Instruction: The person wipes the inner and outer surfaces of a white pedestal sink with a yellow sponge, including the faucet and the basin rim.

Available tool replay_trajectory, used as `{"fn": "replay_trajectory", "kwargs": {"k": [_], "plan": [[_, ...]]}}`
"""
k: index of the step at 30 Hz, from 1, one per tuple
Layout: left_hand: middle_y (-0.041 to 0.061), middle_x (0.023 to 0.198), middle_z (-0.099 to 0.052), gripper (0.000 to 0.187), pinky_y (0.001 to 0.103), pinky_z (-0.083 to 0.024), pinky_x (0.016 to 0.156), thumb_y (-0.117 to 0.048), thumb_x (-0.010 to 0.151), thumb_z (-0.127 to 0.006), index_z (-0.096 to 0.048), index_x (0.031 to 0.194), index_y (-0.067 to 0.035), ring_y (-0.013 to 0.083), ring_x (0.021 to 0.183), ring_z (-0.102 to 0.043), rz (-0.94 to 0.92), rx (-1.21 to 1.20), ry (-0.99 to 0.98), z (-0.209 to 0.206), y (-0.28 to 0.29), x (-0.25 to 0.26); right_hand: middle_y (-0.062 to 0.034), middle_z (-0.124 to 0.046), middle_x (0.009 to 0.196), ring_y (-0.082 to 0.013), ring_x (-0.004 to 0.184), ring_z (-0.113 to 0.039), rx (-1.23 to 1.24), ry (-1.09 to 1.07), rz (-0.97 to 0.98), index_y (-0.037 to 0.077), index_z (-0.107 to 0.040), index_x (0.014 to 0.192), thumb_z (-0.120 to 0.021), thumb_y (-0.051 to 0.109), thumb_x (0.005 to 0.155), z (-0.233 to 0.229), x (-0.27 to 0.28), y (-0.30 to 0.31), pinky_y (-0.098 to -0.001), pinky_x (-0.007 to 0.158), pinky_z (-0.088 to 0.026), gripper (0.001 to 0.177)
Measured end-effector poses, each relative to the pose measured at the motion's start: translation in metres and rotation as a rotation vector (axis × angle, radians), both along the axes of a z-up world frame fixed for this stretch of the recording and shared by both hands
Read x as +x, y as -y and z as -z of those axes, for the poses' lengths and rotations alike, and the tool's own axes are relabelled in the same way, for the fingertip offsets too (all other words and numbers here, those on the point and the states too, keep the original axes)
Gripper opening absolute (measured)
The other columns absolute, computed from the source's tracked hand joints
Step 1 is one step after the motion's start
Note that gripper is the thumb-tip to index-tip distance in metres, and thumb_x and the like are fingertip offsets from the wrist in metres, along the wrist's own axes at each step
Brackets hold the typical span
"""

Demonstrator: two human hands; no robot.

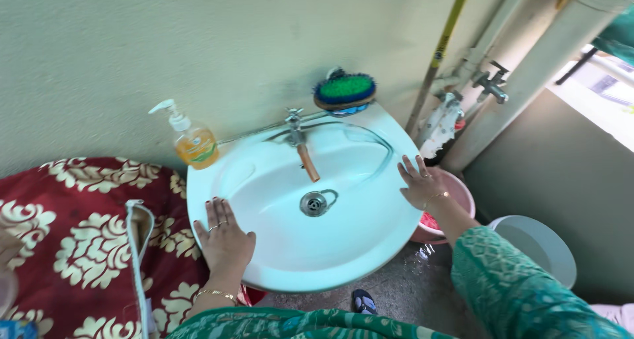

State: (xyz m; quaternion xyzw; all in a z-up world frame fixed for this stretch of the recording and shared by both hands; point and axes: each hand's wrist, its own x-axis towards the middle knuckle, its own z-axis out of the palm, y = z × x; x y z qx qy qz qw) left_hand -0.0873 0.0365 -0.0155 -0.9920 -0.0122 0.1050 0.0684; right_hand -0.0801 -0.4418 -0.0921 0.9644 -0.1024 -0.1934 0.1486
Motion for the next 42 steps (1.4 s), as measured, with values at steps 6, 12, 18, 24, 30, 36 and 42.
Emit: {"fn": "replay_trajectory", "kwargs": {"k": [6,12,18,24,30,36,42], "plan": [[0.010,0.171,-0.007,0.098,0.049,-0.011,0.124,-0.048,0.089,-0.057,-0.008,0.163,-0.006,0.0218,0.157,-0.003,-0.047,-0.010,0.078,0.010,0.001,0.001,-0.0282,-0.006,0.166,-0.0396,0.156,-0.005,0.429,0.616,0.064,-0.005,-0.012,0.158,-0.049,0.035,0.098,0.050,-0.073,-0.044,-0.0520,0.123,-0.015,0.082],[0.009,0.172,-0.007,0.101,0.051,-0.014,0.124,-0.053,0.088,-0.060,-0.009,0.162,-0.005,0.0223,0.159,-0.002,-0.108,0.000,0.068,0.009,0.011,-0.001,-0.0204,-0.010,0.168,-0.0312,0.157,-0.005,0.283,0.512,0.098,0.000,-0.015,0.158,-0.045,0.044,0.098,0.026,-0.029,-0.044,-0.0482,0.124,-0.012,0.080],[0.013,0.170,-0.006,0.106,0.050,-0.015,0.122,-0.057,0.088,-0.061,-0.008,0.161,-0.003,0.0238,0.157,-0.003,-0.207,0.124,0.024,0.028,0.021,0.016,-0.0139,-0.014,0.167,-0.0255,0.155,-0.009,0.265,0.573,0.060,0.004,-0.014,0.159,-0.041,0.056,0.099,0.003,0.099,-0.033,-0.0447,0.123,-0.009,0.084],[0.014,0.167,-0.019,0.081,0.050,-0.018,0.120,-0.047,0.097,-0.052,-0.020,0.157,-0.003,0.0280,0.155,-0.014,0.214,-0.421,0.299,0.063,0.089,0.088,-0.0196,-0.033,0.163,-0.0338,0.152,-0.033,0.689,0.536,-0.458,0.003,-0.033,0.154,-0.055,0.053,0.096,0.002,0.145,-0.139,-0.0447,0.126,-0.023,0.080],[0.010,0.169,-0.017,0.075,0.049,-0.019,0.122,-0.045,0.102,-0.038,-0.014,0.162,-0.006,0.0230,0.154,-0.016,0.309,-0.179,0.183,0.058,0.122,0.131,-0.0098,-0.027,0.167,-0.0301,0.151,-0.024,0.710,0.412,-0.325,0.011,-0.032,0.158,-0.049,0.049,0.096,-0.009,0.141,-0.123,-0.0422,0.126,-0.016,0.075],[0.018,0.166,-0.021,0.073,0.047,-0.017,0.121,-0.047,0.101,-0.039,-0.024,0.156,-0.001,0.0294,0.152,-0.018,-0.145,-0.336,0.416,0.063,0.108,0.134,-0.0097,-0.026,0.164,-0.0246,0.151,-0.021,0.298,0.618,-0.135,0.006,-0.028,0.154,-0.042,0.046,0.101,-0.002,0.145,-0.105,-0.0580,0.118,-0.014,0.067],[0.008,0.168,-0.023,0.062,0.048,-0.017,0.121,-0.040,0.101,-0.038,-0.031,0.155,-0.011,0.0265,0.154,-0.020,0.303,-0.245,0.411,0.072,0.139,0.142,-0.0175,-0.033,0.160,-0.0310,0.150,-0.026,0.656,0.643,-0.545,-0.001,-0.039,0.153,-0.053,0.041,0.097,-0.003,0.155,-0.162,-0.0503,0.119,-0.022,0.071]]}}
